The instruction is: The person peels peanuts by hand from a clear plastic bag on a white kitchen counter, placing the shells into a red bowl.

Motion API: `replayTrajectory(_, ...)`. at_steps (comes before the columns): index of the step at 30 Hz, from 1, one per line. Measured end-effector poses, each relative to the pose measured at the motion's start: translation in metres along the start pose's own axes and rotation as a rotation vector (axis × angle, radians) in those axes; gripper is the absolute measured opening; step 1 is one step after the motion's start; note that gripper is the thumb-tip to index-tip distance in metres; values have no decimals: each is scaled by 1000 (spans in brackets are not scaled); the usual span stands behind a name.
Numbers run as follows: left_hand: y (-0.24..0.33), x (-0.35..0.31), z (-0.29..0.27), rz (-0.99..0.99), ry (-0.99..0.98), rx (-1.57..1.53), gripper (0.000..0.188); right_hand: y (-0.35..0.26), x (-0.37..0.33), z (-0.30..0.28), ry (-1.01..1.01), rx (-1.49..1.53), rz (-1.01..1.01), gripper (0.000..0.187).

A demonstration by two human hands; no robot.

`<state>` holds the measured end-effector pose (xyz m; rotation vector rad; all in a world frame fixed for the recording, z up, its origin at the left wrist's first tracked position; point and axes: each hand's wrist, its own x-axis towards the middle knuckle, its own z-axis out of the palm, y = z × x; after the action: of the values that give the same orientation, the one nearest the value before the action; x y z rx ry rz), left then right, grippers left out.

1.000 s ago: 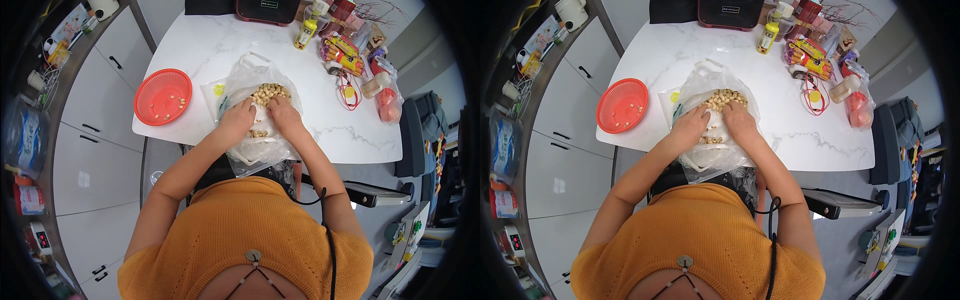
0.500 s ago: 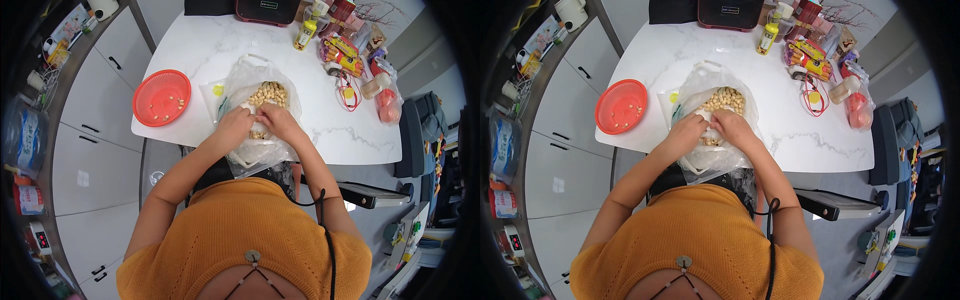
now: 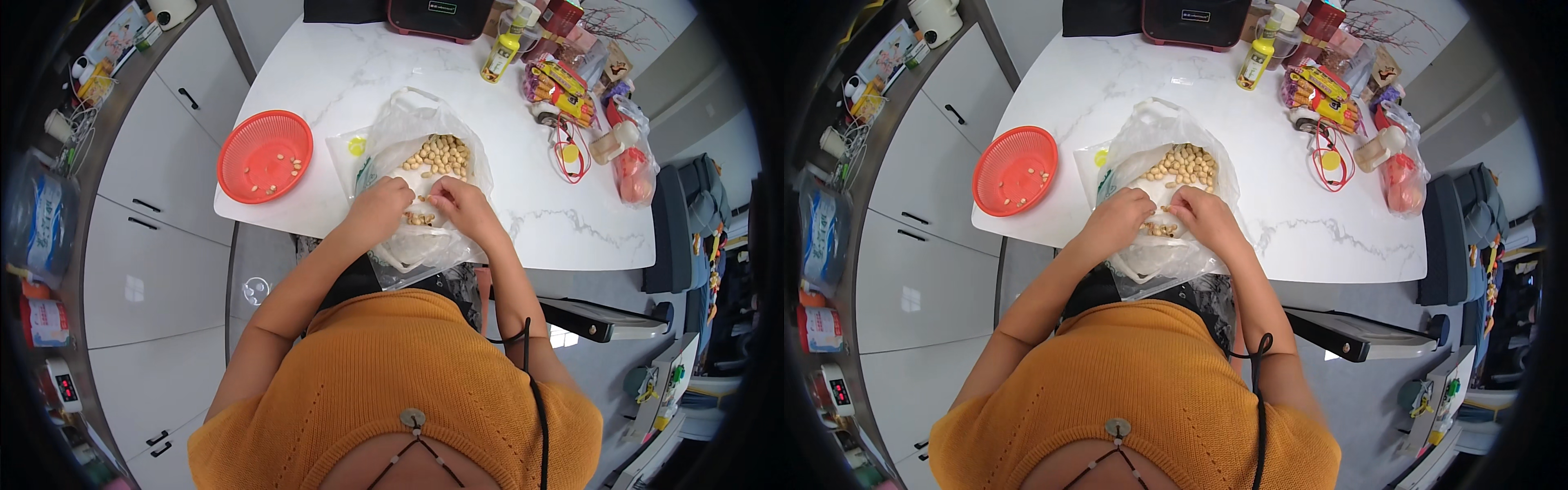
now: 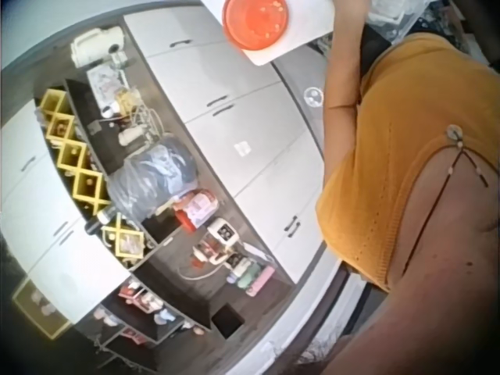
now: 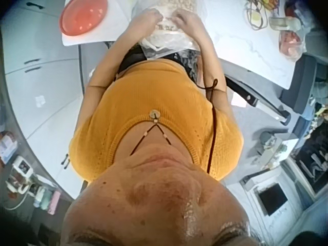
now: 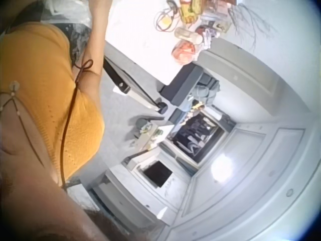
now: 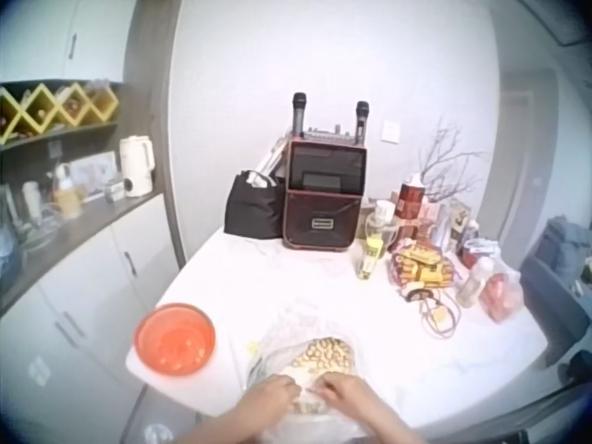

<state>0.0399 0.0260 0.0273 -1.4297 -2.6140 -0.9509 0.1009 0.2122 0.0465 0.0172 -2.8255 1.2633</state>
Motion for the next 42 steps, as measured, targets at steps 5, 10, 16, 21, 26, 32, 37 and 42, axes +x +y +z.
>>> replayTrajectory(5,9,2,0,-150,223,-406,18,20,1,9,32,440,52,8)
replayTrajectory(10,-2,3,11,-287,214,-968,23,-1,9,5,-11,941,157,13)
replayTrajectory(16,-11,4,26,-250,232,-1036,21,22,9,25,-96,1026,133,11)
replayTrajectory(21,-13,4,26,-249,218,-965,18,23,11,29,-91,979,114,13)
replayTrajectory(26,-18,5,25,-249,241,-960,14,18,15,32,-79,961,108,13)
replayTrajectory(32,-25,3,15,-298,290,-1080,13,16,24,42,-100,940,83,15)
replayTrajectory(37,-30,-1,16,-322,281,-1074,12,11,24,47,-80,792,83,14)
replayTrajectory(42,-35,-2,23,-288,284,-1009,12,14,23,47,-91,784,51,14)
